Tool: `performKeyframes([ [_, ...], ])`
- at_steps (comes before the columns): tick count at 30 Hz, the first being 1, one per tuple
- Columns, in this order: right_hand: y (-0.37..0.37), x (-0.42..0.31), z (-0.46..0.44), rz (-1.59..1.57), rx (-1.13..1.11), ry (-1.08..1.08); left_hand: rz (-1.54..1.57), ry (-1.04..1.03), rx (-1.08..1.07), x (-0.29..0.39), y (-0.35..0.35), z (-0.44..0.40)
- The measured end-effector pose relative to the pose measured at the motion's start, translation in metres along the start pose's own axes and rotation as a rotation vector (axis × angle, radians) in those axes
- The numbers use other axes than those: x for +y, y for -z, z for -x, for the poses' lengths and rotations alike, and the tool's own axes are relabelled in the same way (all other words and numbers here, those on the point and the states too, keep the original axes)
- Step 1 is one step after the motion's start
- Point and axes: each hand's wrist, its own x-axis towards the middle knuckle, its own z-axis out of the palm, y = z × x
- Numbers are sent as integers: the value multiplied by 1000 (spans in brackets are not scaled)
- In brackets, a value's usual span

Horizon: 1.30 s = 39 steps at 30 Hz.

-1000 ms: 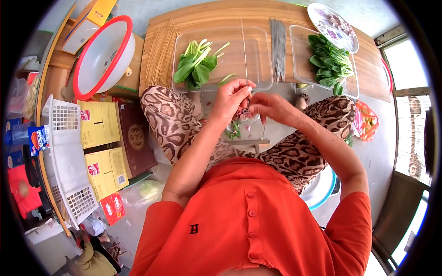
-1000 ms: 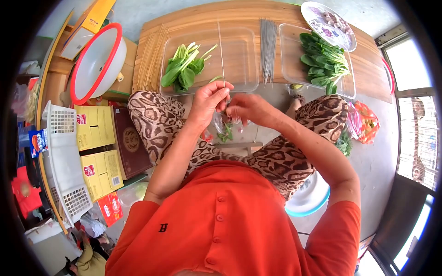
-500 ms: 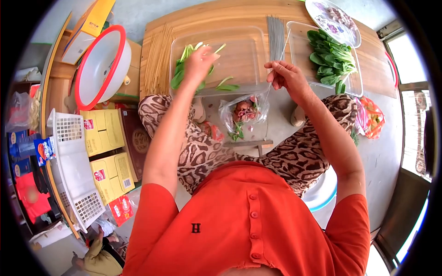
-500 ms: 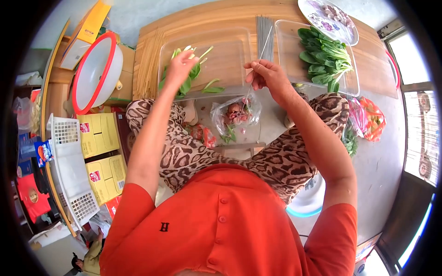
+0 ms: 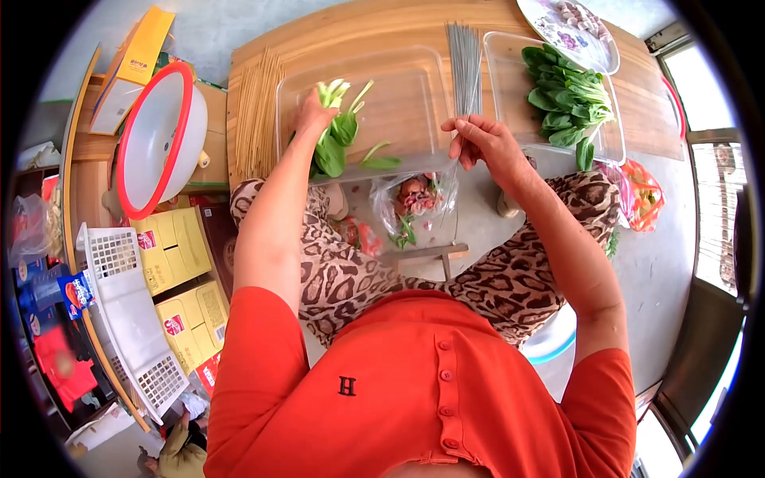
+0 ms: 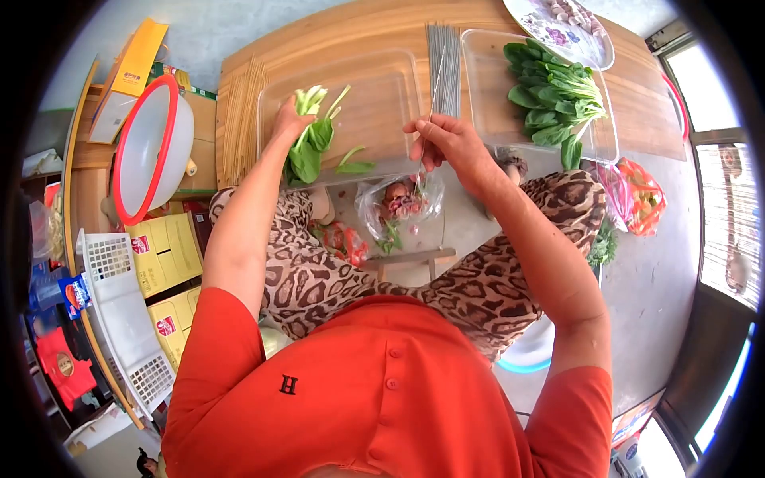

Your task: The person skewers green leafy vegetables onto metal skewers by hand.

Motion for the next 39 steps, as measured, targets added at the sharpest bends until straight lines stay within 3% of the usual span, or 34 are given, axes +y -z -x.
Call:
performKeyframes([
  [3,-1,0,-3,2,-9,1,5,-125,-80,10,-12,9],
  [5,-3,2,-4,45,7,1,-78,-437,-103,12,-23,17],
  [6,-2,5,-6,26,0,2,-60,-627,100,12,-28,23],
  [10,-4,7,-5,51,8,74,-242,-500,104,30,-10,50],
  [14,0,7,-4,24,5,87,-362,-545,206,25,-10,52],
  [21,-3,11,-3,109,15,98,-69,-388,242,32,15,73],
  [23,-4,12,-2,129,14,93,-1,-209,68,34,18,76],
  [27,-5,13,2,134,11,70,92,-239,52,16,6,68],
  [29,-5,13,6,135,14,69,24,-241,-69,12,6,67],
  [37,-5,19,9,133,-15,124,-70,-264,45,56,-15,74],
  [39,-4,20,10,131,-22,101,-205,-406,148,63,-30,71],
])
